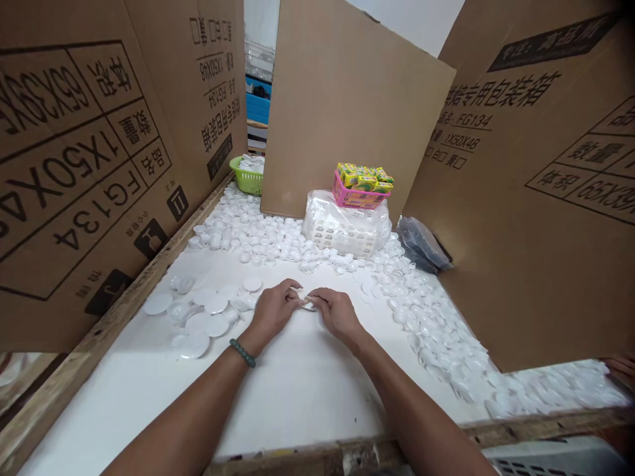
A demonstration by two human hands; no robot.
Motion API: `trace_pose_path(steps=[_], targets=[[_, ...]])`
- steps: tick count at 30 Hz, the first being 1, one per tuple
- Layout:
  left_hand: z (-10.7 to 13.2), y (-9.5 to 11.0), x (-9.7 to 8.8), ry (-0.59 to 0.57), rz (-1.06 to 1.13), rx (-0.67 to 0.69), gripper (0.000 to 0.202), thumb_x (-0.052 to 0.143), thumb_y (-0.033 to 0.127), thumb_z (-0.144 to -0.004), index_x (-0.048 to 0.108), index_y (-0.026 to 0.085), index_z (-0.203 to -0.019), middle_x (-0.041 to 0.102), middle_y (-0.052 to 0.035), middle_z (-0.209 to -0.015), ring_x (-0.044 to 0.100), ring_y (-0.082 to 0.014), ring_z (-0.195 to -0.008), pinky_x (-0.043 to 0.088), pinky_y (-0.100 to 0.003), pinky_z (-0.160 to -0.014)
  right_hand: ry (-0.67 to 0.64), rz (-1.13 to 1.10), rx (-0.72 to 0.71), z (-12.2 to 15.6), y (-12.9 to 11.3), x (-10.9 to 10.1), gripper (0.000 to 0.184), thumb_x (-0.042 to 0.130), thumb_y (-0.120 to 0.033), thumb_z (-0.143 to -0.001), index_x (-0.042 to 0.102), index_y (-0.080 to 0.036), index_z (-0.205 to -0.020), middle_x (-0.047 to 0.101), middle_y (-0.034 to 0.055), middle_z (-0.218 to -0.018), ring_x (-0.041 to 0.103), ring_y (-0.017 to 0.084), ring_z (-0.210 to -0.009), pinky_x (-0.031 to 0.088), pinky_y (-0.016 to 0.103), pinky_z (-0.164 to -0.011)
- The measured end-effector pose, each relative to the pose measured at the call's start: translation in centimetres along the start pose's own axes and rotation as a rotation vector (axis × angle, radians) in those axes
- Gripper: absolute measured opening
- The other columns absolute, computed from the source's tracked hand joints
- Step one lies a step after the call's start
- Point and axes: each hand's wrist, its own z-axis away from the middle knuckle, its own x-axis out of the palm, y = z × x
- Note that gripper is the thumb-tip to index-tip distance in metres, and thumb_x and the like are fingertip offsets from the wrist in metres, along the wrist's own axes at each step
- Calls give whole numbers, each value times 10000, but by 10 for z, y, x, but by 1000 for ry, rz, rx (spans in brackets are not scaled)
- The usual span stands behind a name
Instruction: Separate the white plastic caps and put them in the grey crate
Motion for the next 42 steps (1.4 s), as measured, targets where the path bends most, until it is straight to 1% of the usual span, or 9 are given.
trace_pose_path(steps=[3, 6, 11, 16, 18, 21, 26, 33, 42], targets=[[0, 3, 2, -28, 118, -54, 236, 571, 362, -739, 595, 196, -904, 661, 4, -714, 595, -166, -688, 416, -250, -624, -1, -99, 131, 5, 4, 10, 200, 404, -237, -871, 592, -193, -815, 594, -11, -679, 516, 124, -627, 358, 216, -576], [3, 6, 5, -60, 134, -10, 248, 528, 401, -768, 616, 195, -876, 651, -3, -716, 587, -164, -696, 409, -246, -621, -25, 23, 97, 4, 2, 11, 170, 427, -148, -818, 583, -186, -763, 587, 1, -704, 505, 133, -660, 353, 230, -600], [3, 7, 6, -57, 33, -20, 223, 486, 347, -777, 632, 195, -849, 648, -6, -713, 574, -162, -689, 401, -243, -611, 46, -69, 66, 8, 2, -17, 153, 473, -232, -855, 617, -180, -853, 612, 33, -825, 523, 139, -750, 388, 250, -683], [0, 7, 6, -16, 140, -149, 220, 499, 360, -767, 615, 191, -846, 661, -9, -710, 585, -146, -627, 426, -242, -596, -326, -171, -120, 22, -15, -31, 424, 718, -418, -674, 619, -243, -1048, 590, 34, -944, 528, 142, -760, 418, 250, -672], [0, 10, 5, 2, 188, -198, 245, 512, 397, -762, 612, 189, -844, 661, -10, -703, 586, -143, -612, 434, -239, -579, -358, -145, -167, 24, -23, -24, 418, 728, -384, -672, 622, -245, -1051, 576, 31, -914, 526, 142, -756, 416, 255, -681], [1, 12, 3, 25, 229, -218, 331, 504, 487, -768, 612, 175, -790, 642, -12, -661, 569, -132, -583, 439, -233, -570, -258, -191, -54, 19, -21, -12, 245, 633, -280, -773, 628, -238, -1015, 562, 5, -818, 500, 117, -691, 400, 250, -664], [1, 4, 6, -33, 309, -216, 377, 599, 523, -698, 614, 163, -807, 588, 9, -560, 533, -117, -508, 416, -221, -511, -117, -504, 277, 8, -2, -3, 303, 636, -375, -736, 613, -191, -975, 491, -41, -672, 462, 95, -596, 395, 240, -585], [-2, 5, 8, -62, 404, -313, 422, 683, 512, -614, 604, 148, -813, 600, 13, -553, 551, -113, -497, 428, -222, -505, -199, -925, 336, 8, 2, -4, 371, 713, -404, -650, 658, -149, -913, 580, 8, -712, 555, 129, -674, 466, 285, -685], [0, 9, 4, -140, 562, -356, 392, 698, 448, -623, 628, 124, -832, 652, -44, -747, 584, -117, -620, 455, -239, -625, -199, -962, 314, 7, 0, -8, 341, 662, -420, -713, 669, -157, -930, 634, 37, -811, 560, 128, -702, 436, 269, -684]])
